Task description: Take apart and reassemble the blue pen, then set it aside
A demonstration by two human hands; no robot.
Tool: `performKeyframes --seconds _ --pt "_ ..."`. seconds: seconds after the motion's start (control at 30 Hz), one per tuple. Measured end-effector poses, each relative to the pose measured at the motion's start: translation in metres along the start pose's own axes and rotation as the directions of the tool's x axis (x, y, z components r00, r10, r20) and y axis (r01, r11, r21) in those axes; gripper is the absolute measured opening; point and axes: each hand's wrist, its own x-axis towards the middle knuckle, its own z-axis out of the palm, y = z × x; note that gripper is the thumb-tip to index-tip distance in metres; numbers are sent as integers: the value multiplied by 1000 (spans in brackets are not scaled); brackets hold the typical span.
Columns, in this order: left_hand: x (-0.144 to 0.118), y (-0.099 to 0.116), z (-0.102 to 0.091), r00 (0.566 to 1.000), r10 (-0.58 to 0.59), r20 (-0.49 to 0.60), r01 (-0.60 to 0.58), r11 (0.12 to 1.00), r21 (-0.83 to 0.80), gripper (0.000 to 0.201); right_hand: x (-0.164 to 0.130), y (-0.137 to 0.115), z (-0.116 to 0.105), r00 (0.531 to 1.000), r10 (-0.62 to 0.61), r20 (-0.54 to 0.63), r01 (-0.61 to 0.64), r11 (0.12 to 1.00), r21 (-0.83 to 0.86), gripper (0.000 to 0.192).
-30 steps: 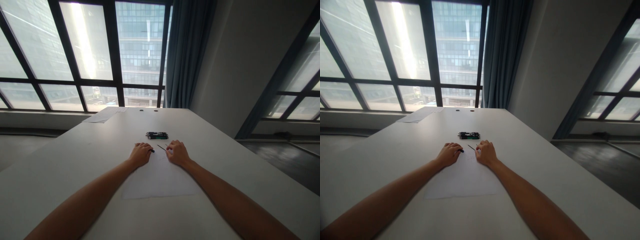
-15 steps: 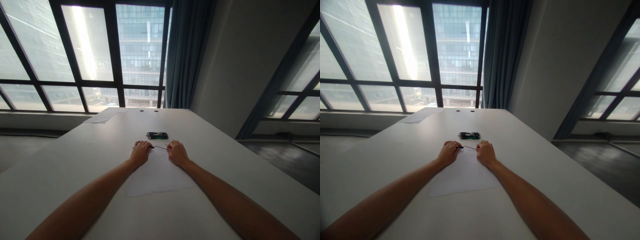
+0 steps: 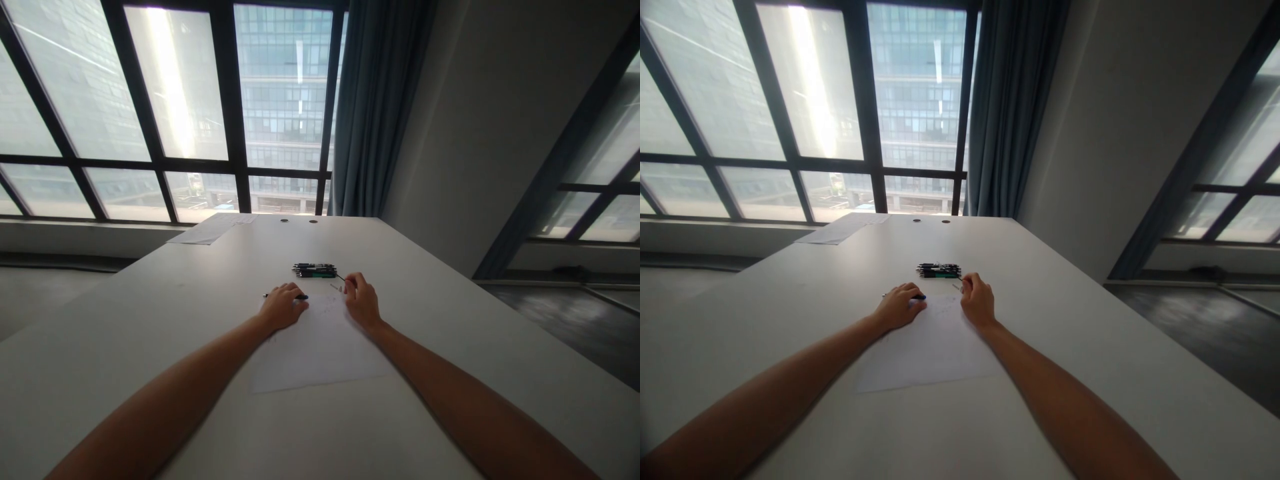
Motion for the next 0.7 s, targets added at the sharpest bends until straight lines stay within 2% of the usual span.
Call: performKeyframes --seconds 0.17,0.27,0.4,0.47,0.7 --pt "2 -6 -1 996 64 55 -61 996 -60 19 0 4 0 997 73 -24 -71 996 51 16" --pt "1 -5 -3 997 69 30 -68 997 -25 20 -1 4 0 1000 11 3 -11 1000 24 15" --pt "0 1 -7 993 33 -116 -21 994 103 27 -2 3 1 995 -98 28 98 995 -28 13" --pt "-1 4 -8 988 12 -154 11 989 147 27 -2 3 2 990 -134 37 135 990 -29 12" --pt "0 9 -10 987 -55 -148 76 987 142 28 -3 4 4 982 -184 39 185 982 -33 12"
